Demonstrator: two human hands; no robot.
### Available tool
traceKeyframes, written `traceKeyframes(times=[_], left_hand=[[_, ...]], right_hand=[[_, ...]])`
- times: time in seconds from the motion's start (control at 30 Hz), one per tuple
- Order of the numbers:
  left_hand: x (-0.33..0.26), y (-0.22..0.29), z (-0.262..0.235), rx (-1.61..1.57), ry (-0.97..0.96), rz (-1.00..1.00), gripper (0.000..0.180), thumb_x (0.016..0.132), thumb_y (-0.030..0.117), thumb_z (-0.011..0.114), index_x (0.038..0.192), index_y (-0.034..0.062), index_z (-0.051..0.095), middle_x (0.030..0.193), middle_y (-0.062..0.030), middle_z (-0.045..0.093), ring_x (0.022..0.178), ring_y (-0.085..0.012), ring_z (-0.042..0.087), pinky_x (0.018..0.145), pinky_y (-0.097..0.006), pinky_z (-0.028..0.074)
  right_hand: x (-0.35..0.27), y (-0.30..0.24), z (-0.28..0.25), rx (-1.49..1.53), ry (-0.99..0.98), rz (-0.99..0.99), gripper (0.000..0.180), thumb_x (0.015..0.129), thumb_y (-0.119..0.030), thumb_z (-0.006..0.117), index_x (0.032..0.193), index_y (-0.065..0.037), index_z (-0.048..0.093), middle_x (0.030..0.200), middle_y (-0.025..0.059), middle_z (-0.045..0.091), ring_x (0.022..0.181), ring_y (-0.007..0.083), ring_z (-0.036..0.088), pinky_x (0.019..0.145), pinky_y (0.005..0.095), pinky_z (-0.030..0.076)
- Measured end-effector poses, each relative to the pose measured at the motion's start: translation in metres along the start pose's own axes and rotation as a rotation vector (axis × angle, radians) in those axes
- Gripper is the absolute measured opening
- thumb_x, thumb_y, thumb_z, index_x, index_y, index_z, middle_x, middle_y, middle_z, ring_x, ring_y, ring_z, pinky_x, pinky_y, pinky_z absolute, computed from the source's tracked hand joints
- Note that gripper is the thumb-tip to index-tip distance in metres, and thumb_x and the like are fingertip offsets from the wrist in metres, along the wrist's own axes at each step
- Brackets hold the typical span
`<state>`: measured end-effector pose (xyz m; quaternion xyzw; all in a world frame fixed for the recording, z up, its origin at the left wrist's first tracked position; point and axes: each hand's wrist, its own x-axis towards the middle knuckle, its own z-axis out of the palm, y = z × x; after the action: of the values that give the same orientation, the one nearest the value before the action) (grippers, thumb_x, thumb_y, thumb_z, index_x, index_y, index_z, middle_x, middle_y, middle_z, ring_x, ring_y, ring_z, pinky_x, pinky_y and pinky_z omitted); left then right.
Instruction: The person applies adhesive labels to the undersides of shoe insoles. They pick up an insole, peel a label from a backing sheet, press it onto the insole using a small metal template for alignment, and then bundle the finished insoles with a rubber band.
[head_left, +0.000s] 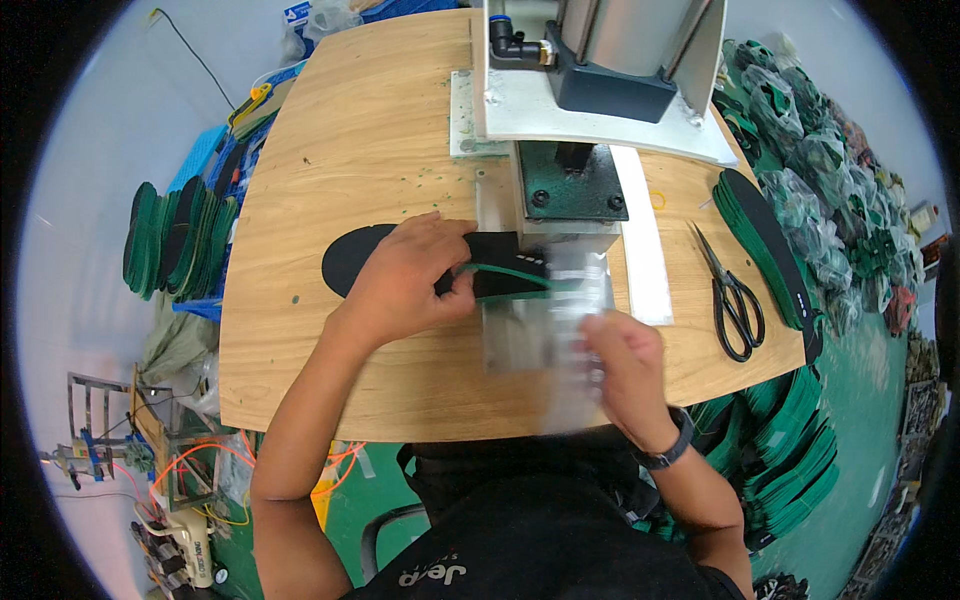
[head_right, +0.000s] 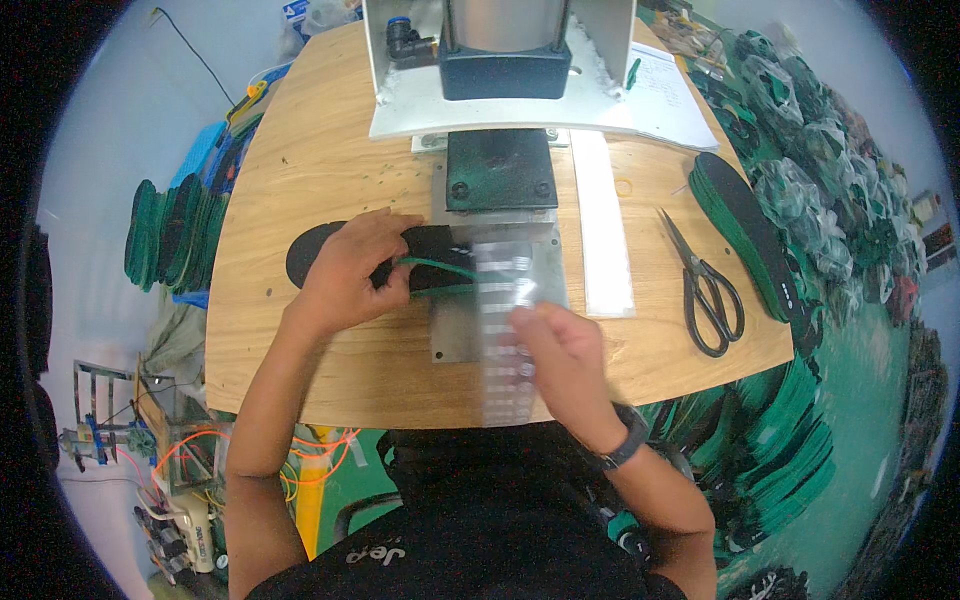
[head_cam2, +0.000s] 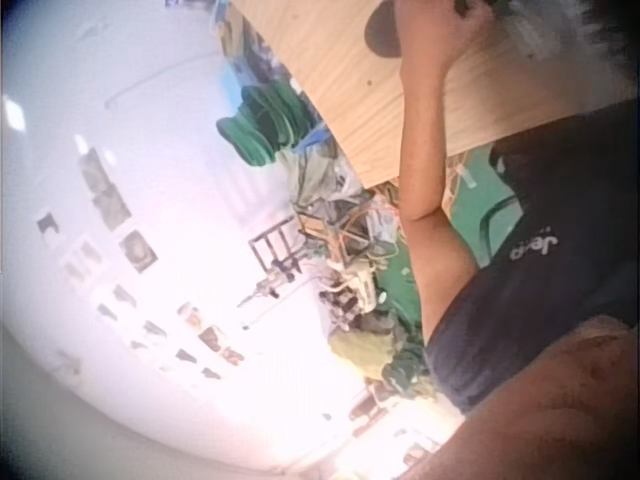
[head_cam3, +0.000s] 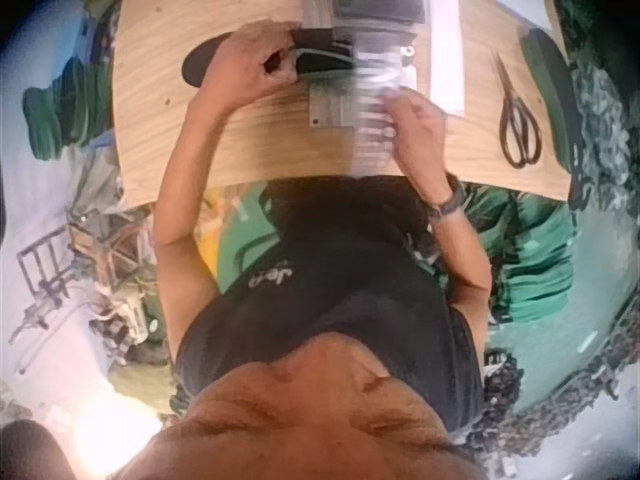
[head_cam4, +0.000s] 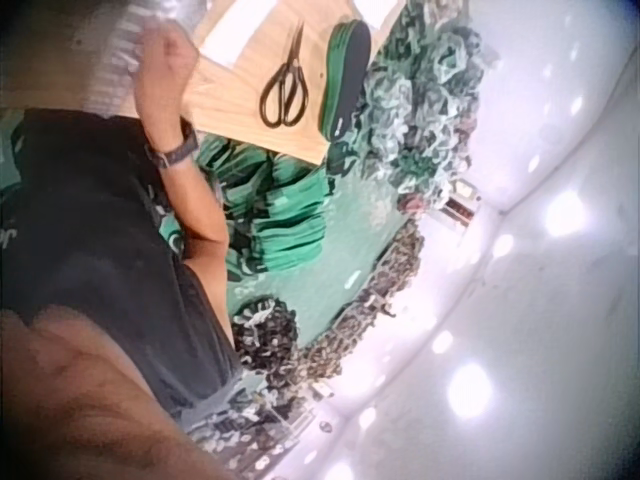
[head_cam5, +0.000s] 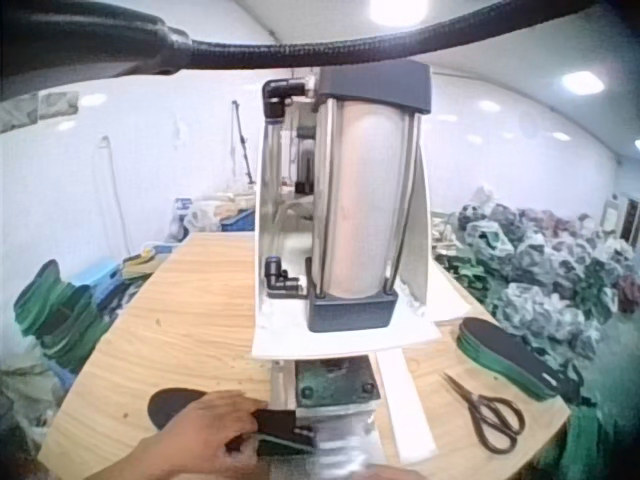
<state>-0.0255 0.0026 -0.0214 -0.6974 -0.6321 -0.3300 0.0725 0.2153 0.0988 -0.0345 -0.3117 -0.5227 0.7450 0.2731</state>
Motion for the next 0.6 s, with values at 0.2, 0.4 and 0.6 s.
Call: traceKeyframes(times=[0.2,0.4,0.6], left_hand=[[0.002,0.003,-0.009,-0.154,0.003,-0.292,0.036,0.066,0.005,0.051,0.098,-0.0039,0.064,0.079,-0.0216,0.062,0.078,-0.0380,0.061,0.083,-0.038,0.050],[0.001,0.002,-0.008,-0.219,0.041,-0.262,0.037,0.067,0.006,0.052,0.100,-0.0035,0.065,0.085,-0.0235,0.064,0.080,-0.0382,0.061,0.079,-0.038,0.049],[-0.002,0.000,-0.006,-0.275,0.023,-0.288,0.036,0.069,0.006,0.051,0.100,-0.0034,0.066,0.090,-0.0236,0.064,0.083,-0.0383,0.060,0.078,-0.038,0.049]], right_hand=[[0.006,-0.022,-0.003,0.328,0.244,0.114,0.015,0.090,-0.010,0.058,0.080,0.000,0.062,0.073,0.0047,0.063,0.060,0.0094,0.058,0.054,0.0211,0.049],[0.023,-0.011,0.014,0.199,0.021,0.240,0.018,0.089,-0.014,0.062,0.076,-0.001,0.061,0.071,0.0040,0.061,0.057,0.0087,0.055,0.051,0.0217,0.046],[0.027,-0.009,0.014,0.171,-0.025,0.258,0.019,0.089,-0.015,0.062,0.074,-0.004,0.061,0.072,0.0032,0.061,0.058,0.0080,0.055,0.051,0.0223,0.047]])
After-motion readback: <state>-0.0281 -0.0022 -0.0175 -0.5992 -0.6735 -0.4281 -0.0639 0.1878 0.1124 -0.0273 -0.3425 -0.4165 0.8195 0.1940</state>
